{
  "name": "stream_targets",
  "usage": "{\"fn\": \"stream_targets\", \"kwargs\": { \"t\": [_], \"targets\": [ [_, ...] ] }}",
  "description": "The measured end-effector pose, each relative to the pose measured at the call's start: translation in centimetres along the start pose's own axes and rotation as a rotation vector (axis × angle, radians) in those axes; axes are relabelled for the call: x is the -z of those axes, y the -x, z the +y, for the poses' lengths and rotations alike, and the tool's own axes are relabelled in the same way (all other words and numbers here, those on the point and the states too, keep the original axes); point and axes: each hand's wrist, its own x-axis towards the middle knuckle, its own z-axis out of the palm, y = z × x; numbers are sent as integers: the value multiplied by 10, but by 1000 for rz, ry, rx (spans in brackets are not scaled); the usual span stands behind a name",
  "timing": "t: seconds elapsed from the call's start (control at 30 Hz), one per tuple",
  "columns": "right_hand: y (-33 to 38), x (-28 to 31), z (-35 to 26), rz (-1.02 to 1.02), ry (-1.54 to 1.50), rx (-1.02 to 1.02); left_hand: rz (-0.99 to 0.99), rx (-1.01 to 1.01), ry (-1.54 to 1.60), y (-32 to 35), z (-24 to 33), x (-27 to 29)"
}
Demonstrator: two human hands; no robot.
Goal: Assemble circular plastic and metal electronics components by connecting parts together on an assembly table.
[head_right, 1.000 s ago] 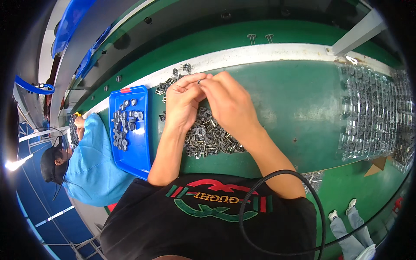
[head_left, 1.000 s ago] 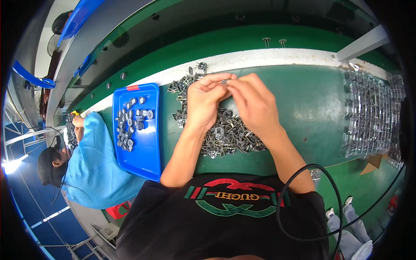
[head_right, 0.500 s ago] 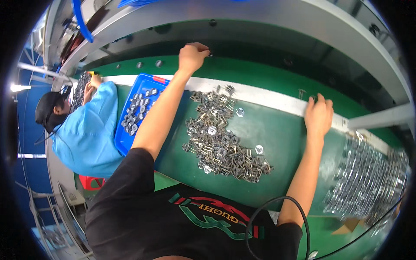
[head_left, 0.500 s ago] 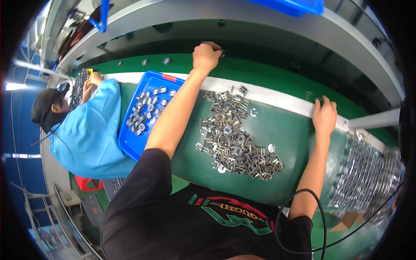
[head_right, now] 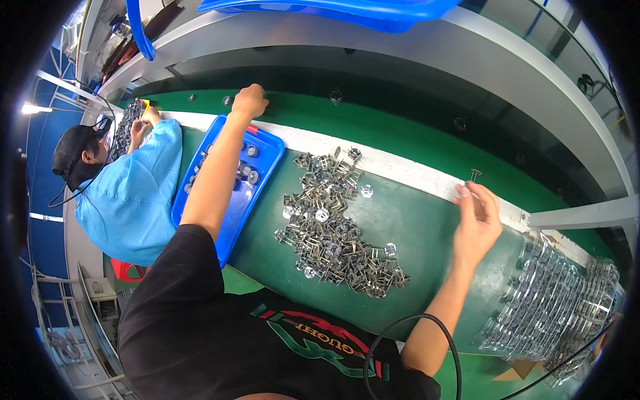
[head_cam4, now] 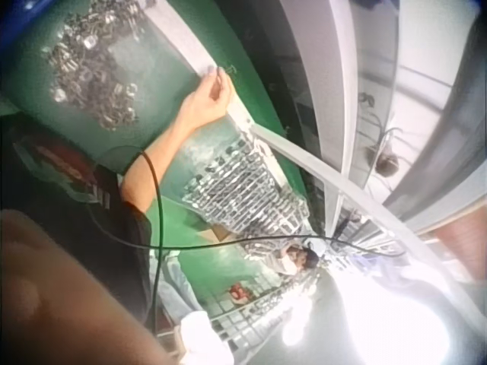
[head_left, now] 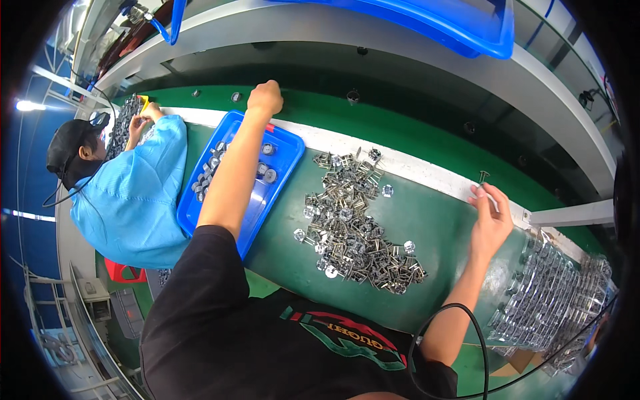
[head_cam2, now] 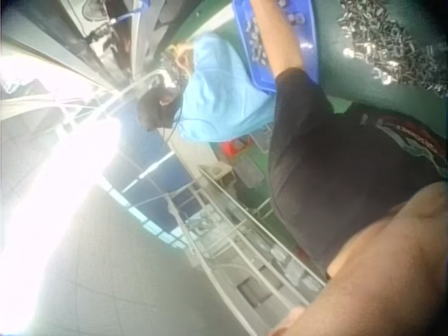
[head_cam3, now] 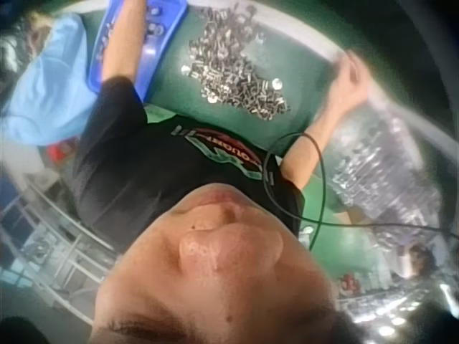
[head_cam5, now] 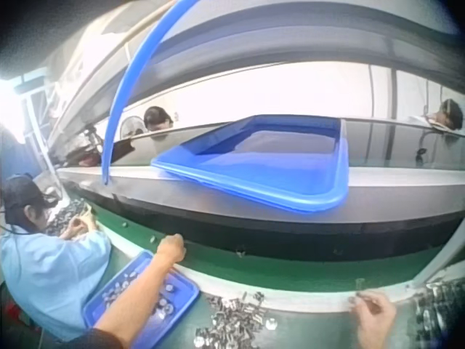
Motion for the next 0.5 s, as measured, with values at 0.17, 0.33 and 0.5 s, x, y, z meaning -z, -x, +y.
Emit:
{"fn": "stream_targets", "kwargs": {
  "t": [0.17, 0.33, 0.5],
  "targets": [
    [27, -20, -2, -120, -380, -106, 149, -222, 209, 31, 19, 19],
    [37, -34, -20, -151, -411, -182, -137, -259, 1118, 135, 104, 75],
    [46, -37, -34, -199, -417, -206, -726, -236, 1826, 220, 154, 76]
  ]
}}
